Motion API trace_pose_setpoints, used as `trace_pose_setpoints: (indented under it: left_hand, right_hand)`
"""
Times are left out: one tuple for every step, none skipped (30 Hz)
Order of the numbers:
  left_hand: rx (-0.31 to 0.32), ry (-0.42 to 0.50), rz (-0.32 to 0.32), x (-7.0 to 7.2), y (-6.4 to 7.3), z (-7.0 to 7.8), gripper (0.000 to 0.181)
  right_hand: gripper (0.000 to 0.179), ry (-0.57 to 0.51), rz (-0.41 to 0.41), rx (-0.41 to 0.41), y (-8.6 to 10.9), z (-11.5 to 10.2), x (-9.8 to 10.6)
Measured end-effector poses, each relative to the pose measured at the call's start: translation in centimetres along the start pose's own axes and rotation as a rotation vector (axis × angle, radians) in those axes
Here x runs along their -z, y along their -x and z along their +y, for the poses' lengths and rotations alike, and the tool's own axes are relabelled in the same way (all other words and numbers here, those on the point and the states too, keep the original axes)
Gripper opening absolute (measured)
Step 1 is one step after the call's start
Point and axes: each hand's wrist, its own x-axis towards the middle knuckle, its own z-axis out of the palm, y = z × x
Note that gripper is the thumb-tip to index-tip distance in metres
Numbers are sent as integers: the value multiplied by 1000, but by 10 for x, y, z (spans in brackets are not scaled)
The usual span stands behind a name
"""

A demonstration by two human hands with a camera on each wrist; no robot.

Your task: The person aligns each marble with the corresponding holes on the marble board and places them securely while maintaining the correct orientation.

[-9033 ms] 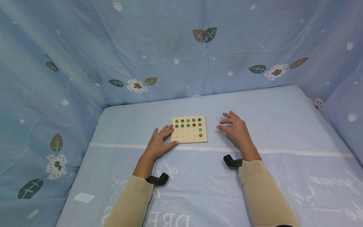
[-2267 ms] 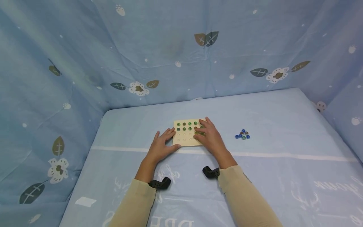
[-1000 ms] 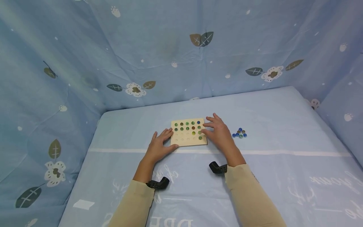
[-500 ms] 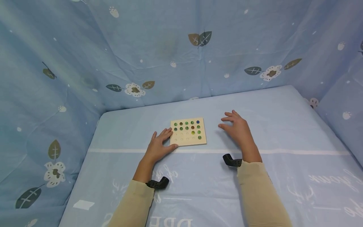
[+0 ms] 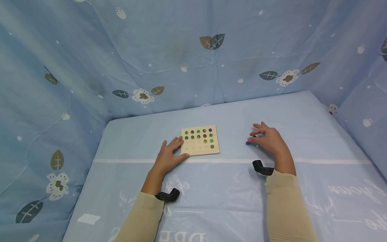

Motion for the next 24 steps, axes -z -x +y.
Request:
trace_pose_setpoints:
  left_hand:
    - [3,-1,0,0,0,0,77]
    - [4,2,-1,0,0,0,77]
    - [6,1,0,0,0,0,77]
    - [8,-2,-1,0,0,0,77]
    - [7,-3,-2,0,0,0,77]
    - [7,-6,-4,0,0,0,77]
    - [6,-6,-4,0,0,-1,77]
    - [4,-4,-7,0,0,-1,77]
    - [2,-6,-9,0,1,-1,77]
    - [1,-6,-12,0,1,-1,77]
    - [-1,-3,-13,0,1,-1,77]
    - [-2,-3,-13,0,1,-1,77]
    - [-3,-2,-14,0,1,-1,77]
    - [-5,-2,-14,0,1,-1,77]
    - [-4,-4,-13,0,1,-1,77]
    - [-4,-4,-13,0,1,-1,77]
    - [-4,-5,-12,0,1,-1,77]
    - [-3,-6,-12,0,1,-1,77]
    - [-2,-5,-11,-1,1,-1,77]
    - [-1,-3,-10,-1,1,-1,77]
    - [1,-1,-9,-1,1,-1,77]
    - [2,1,-9,-1,1,-1,77]
    - [2,1,-7,-1,1,-1,77]
    - [2,1,-7,-1,1,-1,77]
  right_hand:
    - [46,-1,-13,7,0,2,0]
    - [45,-2,-28,13,0,3,1]
    - [44,-4,-42,17,0,5,1]
    - [44,-6,-53,20,0,6,1]
    - [43,-4,-63,23,0,7,0]
    - [42,0,-74,27,0,8,0]
    - [42,4,-80,28,0,9,-1]
    - [42,4,-83,30,0,9,-1]
    - [41,7,-84,34,0,10,-2]
    - [40,10,-84,39,0,10,-3]
    - [40,14,-80,44,0,11,-3]
    - [39,15,-79,50,0,11,-4]
    - [38,19,-78,57,0,11,-4]
    - [37,20,-78,63,0,11,-5]
    - [36,23,-76,68,-1,10,-5]
    - [36,24,-75,69,-1,10,-5]
    - [35,26,-73,70,-1,10,-5]
    - [34,27,-74,74,-1,10,-6]
    - [34,33,-73,75,-1,9,-6]
    - [34,36,-72,76,-2,9,-7]
    - [34,42,-72,77,-2,9,-8]
    - [34,50,-72,78,-3,8,-9]
    - [34,55,-72,79,-3,8,-9]
    - [34,60,-72,79,-4,8,-10]
